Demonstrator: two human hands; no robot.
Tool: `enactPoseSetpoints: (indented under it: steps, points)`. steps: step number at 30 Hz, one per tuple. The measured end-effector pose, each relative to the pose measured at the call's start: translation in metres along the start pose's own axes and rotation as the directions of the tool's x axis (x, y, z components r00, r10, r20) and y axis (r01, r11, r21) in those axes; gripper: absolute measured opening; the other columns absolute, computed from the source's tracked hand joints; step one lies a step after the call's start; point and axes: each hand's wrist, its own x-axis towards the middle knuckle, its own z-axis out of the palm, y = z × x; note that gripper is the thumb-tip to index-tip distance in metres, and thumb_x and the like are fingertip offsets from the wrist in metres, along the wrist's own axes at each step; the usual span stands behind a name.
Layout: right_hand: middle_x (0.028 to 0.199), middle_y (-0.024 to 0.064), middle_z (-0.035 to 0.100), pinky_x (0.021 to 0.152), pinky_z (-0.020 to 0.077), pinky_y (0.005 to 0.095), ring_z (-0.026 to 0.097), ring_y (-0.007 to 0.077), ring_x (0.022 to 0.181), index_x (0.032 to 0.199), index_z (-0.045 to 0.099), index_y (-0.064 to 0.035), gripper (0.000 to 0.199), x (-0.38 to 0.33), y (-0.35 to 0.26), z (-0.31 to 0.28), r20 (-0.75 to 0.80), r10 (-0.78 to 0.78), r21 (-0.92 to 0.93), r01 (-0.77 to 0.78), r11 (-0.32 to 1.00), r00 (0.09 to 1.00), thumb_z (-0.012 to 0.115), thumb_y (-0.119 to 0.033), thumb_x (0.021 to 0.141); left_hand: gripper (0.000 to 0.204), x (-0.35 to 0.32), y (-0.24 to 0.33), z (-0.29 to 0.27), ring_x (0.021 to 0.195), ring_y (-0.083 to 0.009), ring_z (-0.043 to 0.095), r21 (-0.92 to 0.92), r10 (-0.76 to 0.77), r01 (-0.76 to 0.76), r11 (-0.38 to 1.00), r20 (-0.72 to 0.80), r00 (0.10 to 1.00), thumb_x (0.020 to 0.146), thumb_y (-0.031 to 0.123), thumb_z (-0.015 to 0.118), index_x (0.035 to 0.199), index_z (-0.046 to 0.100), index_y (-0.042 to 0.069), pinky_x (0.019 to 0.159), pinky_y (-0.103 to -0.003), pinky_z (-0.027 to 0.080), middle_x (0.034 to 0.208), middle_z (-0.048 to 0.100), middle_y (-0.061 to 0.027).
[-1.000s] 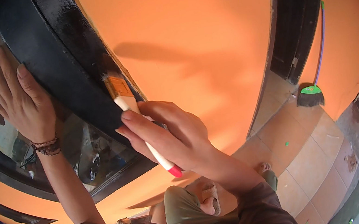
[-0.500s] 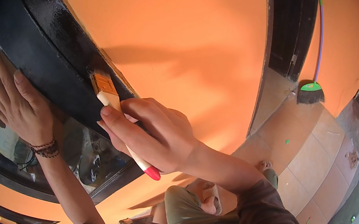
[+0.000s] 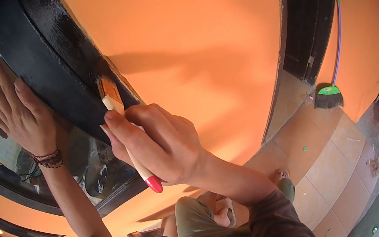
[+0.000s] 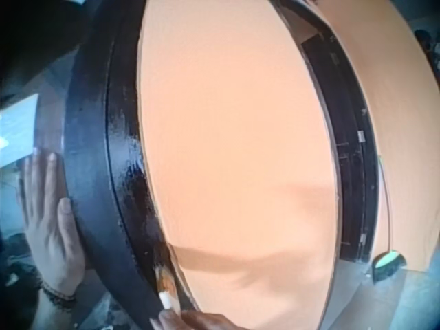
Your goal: The person paints a black window frame with a brush, dipping the brush into a container of black paint and applying it to the wooden edges around the glass panes.
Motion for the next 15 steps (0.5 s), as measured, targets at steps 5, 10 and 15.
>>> enactPoseSetpoints:
  steps: [5, 10, 15]
  points:
    - [0.081, 0.0156, 0.066, 0.055, 0.0529, 0.0254, 0.066, 0.0205, 0.062, 0.098, 0.067, 0.0036, 0.025, -0.002, -0.004, -0.003, 0.020, 0.042, -0.006, -0.042, 0.999, 0.999, 0.078, 0.002, 0.075, 0.050, 0.001, 0.001, 0.000, 0.142, -0.0302, 0.030, 0.001, -0.004, 0.004, 1.000, 0.005, 1.000, 0.102, 0.045, 0.028, 0.146, 0.042, 0.026, 0.115, -0.054, 0.016, 0.152, 0.037, -0.0084]
    - [0.072, 0.0088, 0.056, 0.041, 0.0438, 0.0265, 0.056, 0.0173, 0.053, 0.099, 0.064, 0.0061, 0.031, 0.013, 0.003, 0.003, -0.084, -0.079, 0.035, 0.082, 0.996, 0.993, 0.075, 0.005, 0.069, 0.050, 0.001, 0.000, -0.001, 0.143, -0.0301, 0.030, 0.012, -0.002, 0.002, 1.000, 0.014, 1.000, 0.102, 0.045, 0.028, 0.146, 0.041, 0.026, 0.115, -0.054, 0.016, 0.152, 0.037, -0.0084]
    - [0.078, 0.0154, 0.066, 0.055, 0.0527, 0.0263, 0.066, 0.0209, 0.062, 0.097, 0.067, 0.0030, 0.024, 0.010, -0.004, 0.000, -0.022, 0.035, 0.022, -0.034, 0.999, 0.999, 0.077, 0.001, 0.076, 0.051, 0.000, 0.000, -0.002, 0.143, -0.0299, 0.029, 0.017, -0.004, 0.004, 1.000, 0.019, 1.000, 0.102, 0.046, 0.027, 0.146, 0.041, 0.026, 0.116, -0.054, 0.015, 0.153, 0.036, -0.0077]
